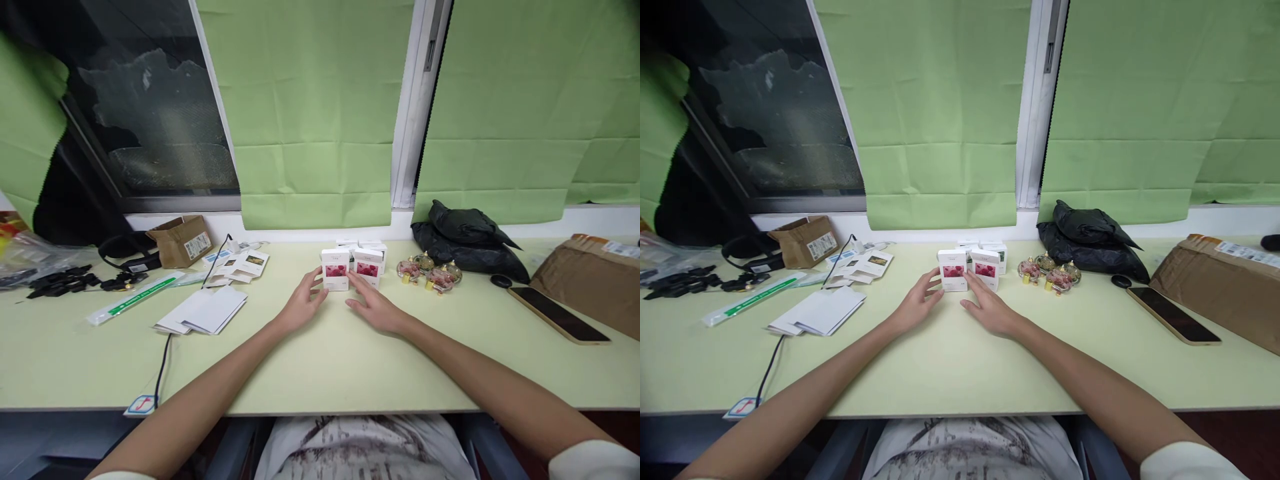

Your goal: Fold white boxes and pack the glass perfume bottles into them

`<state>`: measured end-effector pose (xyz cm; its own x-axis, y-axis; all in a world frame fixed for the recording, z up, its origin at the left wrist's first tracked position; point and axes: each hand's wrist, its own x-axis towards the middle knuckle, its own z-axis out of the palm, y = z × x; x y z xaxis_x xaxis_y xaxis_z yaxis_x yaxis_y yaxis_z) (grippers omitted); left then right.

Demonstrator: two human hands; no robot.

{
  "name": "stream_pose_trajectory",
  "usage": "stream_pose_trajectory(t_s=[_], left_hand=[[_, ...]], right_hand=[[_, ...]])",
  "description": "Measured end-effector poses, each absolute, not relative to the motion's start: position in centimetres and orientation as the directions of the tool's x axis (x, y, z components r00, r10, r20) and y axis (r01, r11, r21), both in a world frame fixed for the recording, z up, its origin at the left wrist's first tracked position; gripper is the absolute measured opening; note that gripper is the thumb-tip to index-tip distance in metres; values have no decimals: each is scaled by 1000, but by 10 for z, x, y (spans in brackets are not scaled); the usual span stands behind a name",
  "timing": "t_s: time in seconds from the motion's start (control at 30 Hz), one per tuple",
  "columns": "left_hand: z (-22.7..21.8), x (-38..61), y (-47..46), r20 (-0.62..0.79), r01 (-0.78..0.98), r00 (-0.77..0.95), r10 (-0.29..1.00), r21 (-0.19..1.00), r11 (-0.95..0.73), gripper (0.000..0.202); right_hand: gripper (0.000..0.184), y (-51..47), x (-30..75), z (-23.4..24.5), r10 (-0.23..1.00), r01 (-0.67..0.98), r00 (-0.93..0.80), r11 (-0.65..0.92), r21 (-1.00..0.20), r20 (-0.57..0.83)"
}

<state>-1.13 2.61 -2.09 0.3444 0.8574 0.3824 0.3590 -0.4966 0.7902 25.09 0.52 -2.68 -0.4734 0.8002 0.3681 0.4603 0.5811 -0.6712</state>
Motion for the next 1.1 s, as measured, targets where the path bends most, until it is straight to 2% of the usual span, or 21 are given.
stream_pose_trajectory(t_s=[0.27, 0.4, 0.5, 0.67, 0.8, 0.97, 1.1], left_hand=[[-25, -10, 28, 327, 349, 332, 885, 829, -437, 63], [-26, -11, 30, 322, 382, 311, 894, 819, -428, 58], [-27, -12, 31, 325, 426, 286, 901, 800, -424, 54], [-26, -13, 31, 350, 508, 217, 911, 757, -411, 42], [-24, -16, 31, 370, 552, 188, 910, 726, -409, 35], [-18, -16, 27, 364, 587, 202, 909, 698, -410, 29], [-12, -14, 24, 346, 599, 219, 912, 690, -406, 28]], right_hand=[[78, 10, 254, -33, 818, 515, -488, 552, -655, 306], [74, 12, 255, -35, 827, 548, -480, 543, -636, 293], [64, 12, 254, -34, 825, 578, -469, 558, -596, 316], [36, 7, 250, -20, 825, 678, -408, 561, -475, 392], [42, -2, 250, -5, 794, 744, -361, 561, -363, 489], [40, -1, 264, 6, 645, 777, -252, 579, -247, 721], [38, 11, 283, 12, 580, 872, -92, 439, -216, 810]])
